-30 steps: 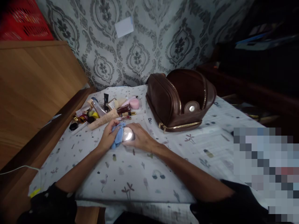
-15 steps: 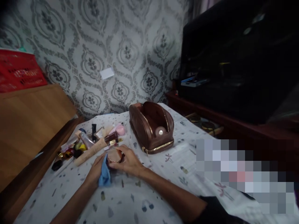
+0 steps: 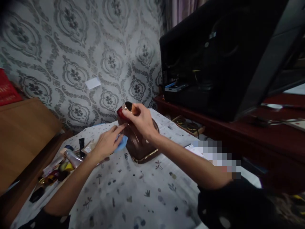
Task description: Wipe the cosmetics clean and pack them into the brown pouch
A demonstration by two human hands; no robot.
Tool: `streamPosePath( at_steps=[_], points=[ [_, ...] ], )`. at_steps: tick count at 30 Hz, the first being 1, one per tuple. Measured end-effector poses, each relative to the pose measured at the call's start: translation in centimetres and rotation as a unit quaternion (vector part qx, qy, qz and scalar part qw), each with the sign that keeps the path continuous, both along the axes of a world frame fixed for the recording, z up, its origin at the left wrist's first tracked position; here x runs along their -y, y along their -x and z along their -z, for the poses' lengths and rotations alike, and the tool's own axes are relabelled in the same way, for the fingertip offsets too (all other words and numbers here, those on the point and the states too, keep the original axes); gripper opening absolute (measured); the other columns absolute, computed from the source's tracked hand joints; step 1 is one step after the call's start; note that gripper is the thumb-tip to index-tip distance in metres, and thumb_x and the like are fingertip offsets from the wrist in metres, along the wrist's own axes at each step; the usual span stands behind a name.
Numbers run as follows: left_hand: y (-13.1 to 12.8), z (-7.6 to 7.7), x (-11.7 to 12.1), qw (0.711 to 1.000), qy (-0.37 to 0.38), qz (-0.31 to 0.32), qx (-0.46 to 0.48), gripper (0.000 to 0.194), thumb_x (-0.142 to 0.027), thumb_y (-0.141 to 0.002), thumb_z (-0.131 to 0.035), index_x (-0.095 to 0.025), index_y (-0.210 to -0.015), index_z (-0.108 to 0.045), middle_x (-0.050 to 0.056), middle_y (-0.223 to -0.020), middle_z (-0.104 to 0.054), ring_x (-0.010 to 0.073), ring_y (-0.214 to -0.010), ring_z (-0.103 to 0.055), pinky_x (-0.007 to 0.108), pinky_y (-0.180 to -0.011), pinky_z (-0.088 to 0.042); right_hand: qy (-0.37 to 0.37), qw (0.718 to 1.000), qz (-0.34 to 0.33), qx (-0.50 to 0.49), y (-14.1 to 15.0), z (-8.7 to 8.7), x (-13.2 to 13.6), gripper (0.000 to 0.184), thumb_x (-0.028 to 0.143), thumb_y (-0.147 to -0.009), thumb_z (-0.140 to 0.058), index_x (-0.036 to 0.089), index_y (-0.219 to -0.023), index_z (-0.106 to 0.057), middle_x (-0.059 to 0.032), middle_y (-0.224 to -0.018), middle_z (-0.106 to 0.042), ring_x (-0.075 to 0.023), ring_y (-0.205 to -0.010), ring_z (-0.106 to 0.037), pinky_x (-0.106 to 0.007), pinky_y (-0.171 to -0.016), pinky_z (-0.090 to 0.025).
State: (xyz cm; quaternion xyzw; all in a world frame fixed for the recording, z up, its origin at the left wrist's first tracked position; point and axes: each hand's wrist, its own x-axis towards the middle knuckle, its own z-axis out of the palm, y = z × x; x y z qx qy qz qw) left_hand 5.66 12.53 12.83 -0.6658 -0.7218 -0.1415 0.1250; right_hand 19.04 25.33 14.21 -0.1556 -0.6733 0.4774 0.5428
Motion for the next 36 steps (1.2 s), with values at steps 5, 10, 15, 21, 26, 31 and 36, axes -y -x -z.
streamPosePath(
  at_steps=[5,10,15,21,26,31,36],
  points=[
    [1.0,1.2,-1.3,0.998,0.030,0.058,-0.008,0.043,-0.020,-0.097,-0.037,-0.027,-0.137,-0.051,0.006,-0.112,-0.064,0.0180,-0.094,-0.066,0.029,-0.085,-0.053,-0.067,0.975,0.061,0.203,2.6,0.0,-4.5,0.035,0.044,-0.070,-0.074,0.018,-0.067,-0.051,0.0048,-0.064,-0.047,-0.0111,-0.063,-0.044,-0.024,-0.059,-0.033],
    [1.7,2.8,0.1,0.997,-0.008,0.066,0.028,0.034,-0.019,-0.098,-0.035,-0.021,-0.122,-0.058,0.008,-0.110,-0.068,0.0198,-0.099,-0.066,0.031,-0.086,-0.053,-0.068,0.904,0.089,0.413,5.6,2.3,-4.8,0.029,0.031,-0.070,-0.079,0.013,-0.090,-0.066,-0.0071,-0.096,-0.067,-0.0185,-0.088,-0.061,-0.023,-0.070,-0.042],
    [1.1,3.9,0.4,0.998,-0.038,0.056,0.012,0.034,-0.017,-0.099,-0.033,-0.021,-0.122,-0.057,0.008,-0.108,-0.068,0.0189,-0.095,-0.066,0.030,-0.082,-0.052,-0.006,0.878,0.075,0.472,7.9,4.4,-5.4,0.029,0.025,-0.071,-0.080,0.010,-0.095,-0.071,-0.0110,-0.094,-0.070,-0.0250,-0.091,-0.067,-0.024,-0.066,-0.048],
    [0.8,4.5,0.6,0.998,-0.050,0.042,0.002,0.031,-0.016,-0.099,-0.034,-0.019,-0.121,-0.056,0.008,-0.105,-0.068,0.0198,-0.090,-0.065,0.031,-0.078,-0.051,0.023,0.861,0.050,0.505,10.5,6.6,-6.4,0.025,0.030,-0.088,-0.068,0.013,-0.107,-0.067,-0.0099,-0.107,-0.067,-0.0214,-0.098,-0.066,-0.032,-0.081,-0.055],
    [0.8,4.5,0.7,0.997,-0.056,0.043,0.013,0.032,-0.015,-0.099,-0.033,-0.021,-0.120,-0.057,0.006,-0.103,-0.066,0.0174,-0.090,-0.064,0.028,-0.079,-0.051,0.021,0.852,0.055,0.520,12.3,7.9,-7.2,0.036,0.035,-0.093,-0.062,0.016,-0.123,-0.059,-0.0085,-0.123,-0.061,-0.0235,-0.108,-0.062,-0.041,-0.089,-0.054],
    [0.7,3.9,1.0,0.997,-0.039,0.050,0.031,0.033,-0.013,-0.098,-0.034,-0.021,-0.119,-0.058,0.006,-0.099,-0.064,0.0178,-0.088,-0.062,0.029,-0.078,-0.050,0.008,0.851,0.057,0.523,12.9,7.8,-7.6,0.032,0.035,-0.089,-0.067,0.013,-0.113,-0.064,-0.0106,-0.115,-0.065,-0.0216,-0.102,-0.064,-0.036,-0.085,-0.055],
    [0.9,3.1,2.2,0.996,-0.034,0.048,0.061,0.034,-0.014,-0.097,-0.033,-0.021,-0.120,-0.058,0.007,-0.098,-0.062,0.0187,-0.088,-0.060,0.030,-0.078,-0.050,-0.004,0.864,0.060,0.499,13.3,7.3,-6.3,0.031,0.031,-0.079,-0.077,0.009,-0.101,-0.071,-0.0166,-0.109,-0.069,-0.0262,-0.101,-0.067,-0.027,-0.075,-0.051]
  ],
)
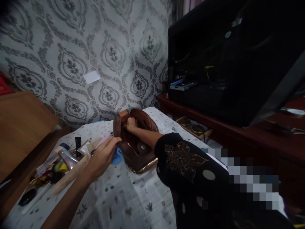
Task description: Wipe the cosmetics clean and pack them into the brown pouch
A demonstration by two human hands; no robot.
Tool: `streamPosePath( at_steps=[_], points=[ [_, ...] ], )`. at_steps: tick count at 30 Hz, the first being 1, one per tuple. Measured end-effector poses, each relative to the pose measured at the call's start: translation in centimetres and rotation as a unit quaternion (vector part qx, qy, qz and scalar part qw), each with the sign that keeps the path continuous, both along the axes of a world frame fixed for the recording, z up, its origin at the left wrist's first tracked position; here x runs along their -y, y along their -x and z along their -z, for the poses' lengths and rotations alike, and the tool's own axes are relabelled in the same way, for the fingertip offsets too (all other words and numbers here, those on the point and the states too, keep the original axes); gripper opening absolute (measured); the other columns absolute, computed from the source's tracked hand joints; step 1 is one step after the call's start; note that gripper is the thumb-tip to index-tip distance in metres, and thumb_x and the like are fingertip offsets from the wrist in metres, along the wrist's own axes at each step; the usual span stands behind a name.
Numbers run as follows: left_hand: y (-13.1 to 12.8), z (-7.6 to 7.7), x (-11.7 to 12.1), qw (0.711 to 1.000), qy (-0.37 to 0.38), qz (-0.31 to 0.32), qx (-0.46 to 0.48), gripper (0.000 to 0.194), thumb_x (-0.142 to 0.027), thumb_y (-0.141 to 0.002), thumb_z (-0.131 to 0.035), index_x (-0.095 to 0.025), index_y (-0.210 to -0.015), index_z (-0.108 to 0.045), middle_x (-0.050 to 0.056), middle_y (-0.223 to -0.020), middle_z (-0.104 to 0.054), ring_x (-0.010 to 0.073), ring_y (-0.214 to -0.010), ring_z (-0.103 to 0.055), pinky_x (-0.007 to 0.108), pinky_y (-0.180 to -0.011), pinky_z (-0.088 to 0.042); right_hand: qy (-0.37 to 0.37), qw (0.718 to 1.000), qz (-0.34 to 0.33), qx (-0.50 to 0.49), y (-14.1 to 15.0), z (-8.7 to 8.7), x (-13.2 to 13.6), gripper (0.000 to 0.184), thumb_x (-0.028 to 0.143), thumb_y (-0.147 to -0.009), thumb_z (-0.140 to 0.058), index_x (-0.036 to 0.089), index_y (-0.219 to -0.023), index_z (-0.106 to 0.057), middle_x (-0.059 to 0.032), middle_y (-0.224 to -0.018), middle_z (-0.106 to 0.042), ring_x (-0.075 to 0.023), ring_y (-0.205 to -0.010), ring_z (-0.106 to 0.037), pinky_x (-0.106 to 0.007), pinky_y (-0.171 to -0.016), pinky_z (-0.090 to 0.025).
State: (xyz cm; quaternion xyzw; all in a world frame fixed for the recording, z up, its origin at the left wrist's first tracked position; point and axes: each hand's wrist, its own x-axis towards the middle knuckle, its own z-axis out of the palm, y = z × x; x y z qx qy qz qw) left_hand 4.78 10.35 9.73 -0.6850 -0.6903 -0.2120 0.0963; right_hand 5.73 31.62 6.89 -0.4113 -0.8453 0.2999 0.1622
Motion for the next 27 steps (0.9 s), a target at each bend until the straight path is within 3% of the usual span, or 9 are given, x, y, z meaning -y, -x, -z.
streamPosePath(
  at_steps=[4,10,14,18,27],
  points=[
    [0.5,0.3,0.8,0.999,-0.011,-0.004,0.052,0.032,-0.018,-0.099,-0.033,-0.021,-0.117,-0.060,0.007,-0.098,-0.064,0.0187,-0.092,-0.061,0.032,-0.084,-0.051,-0.005,1.000,-0.008,-0.009,0.5,0.4,0.8,0.037,0.030,-0.077,-0.077,0.009,-0.106,-0.068,-0.0178,-0.115,-0.067,-0.0278,-0.107,-0.065,-0.027,-0.077,-0.050],
    [0.3,1.6,0.4,0.994,-0.045,-0.003,0.102,0.033,-0.020,-0.100,-0.033,-0.020,-0.121,-0.057,0.008,-0.105,-0.065,0.0186,-0.095,-0.062,0.033,-0.087,-0.050,-0.012,1.000,-0.005,-0.010,0.0,2.3,0.5,0.059,0.034,-0.073,-0.079,0.011,-0.123,-0.055,-0.0171,-0.126,-0.061,-0.0258,-0.114,-0.061,-0.026,-0.083,-0.048],
    [0.0,2.1,0.2,0.991,-0.067,-0.003,0.115,0.033,-0.018,-0.099,-0.033,-0.020,-0.123,-0.056,0.009,-0.107,-0.064,0.0184,-0.097,-0.061,0.033,-0.088,-0.050,0.000,1.000,-0.016,-0.008,-0.1,2.9,0.5,0.054,0.036,-0.076,-0.075,0.014,-0.121,-0.054,-0.0132,-0.117,-0.066,-0.0231,-0.103,-0.065,-0.025,-0.076,-0.048],
    [0.0,2.4,0.3,0.991,-0.072,-0.003,0.117,0.034,-0.018,-0.099,-0.032,-0.020,-0.125,-0.055,0.009,-0.108,-0.064,0.0182,-0.098,-0.061,0.032,-0.089,-0.049,0.007,1.000,-0.022,-0.008,0.2,2.9,0.4,0.051,0.044,-0.076,-0.074,0.014,-0.114,-0.057,-0.0167,-0.115,-0.066,-0.0276,-0.101,-0.066,-0.027,-0.072,-0.048],
    [-0.1,3.0,0.1,0.989,-0.088,-0.011,0.118,0.034,-0.018,-0.099,-0.034,-0.020,-0.125,-0.056,0.009,-0.111,-0.064,0.0183,-0.100,-0.063,0.031,-0.089,-0.050,-0.029,0.998,-0.042,-0.039,-0.1,4.7,0.5,0.050,0.035,-0.081,-0.069,0.015,-0.123,-0.048,-0.0156,-0.119,-0.063,-0.0260,-0.110,-0.060,-0.030,-0.086,-0.046]
  ],
)
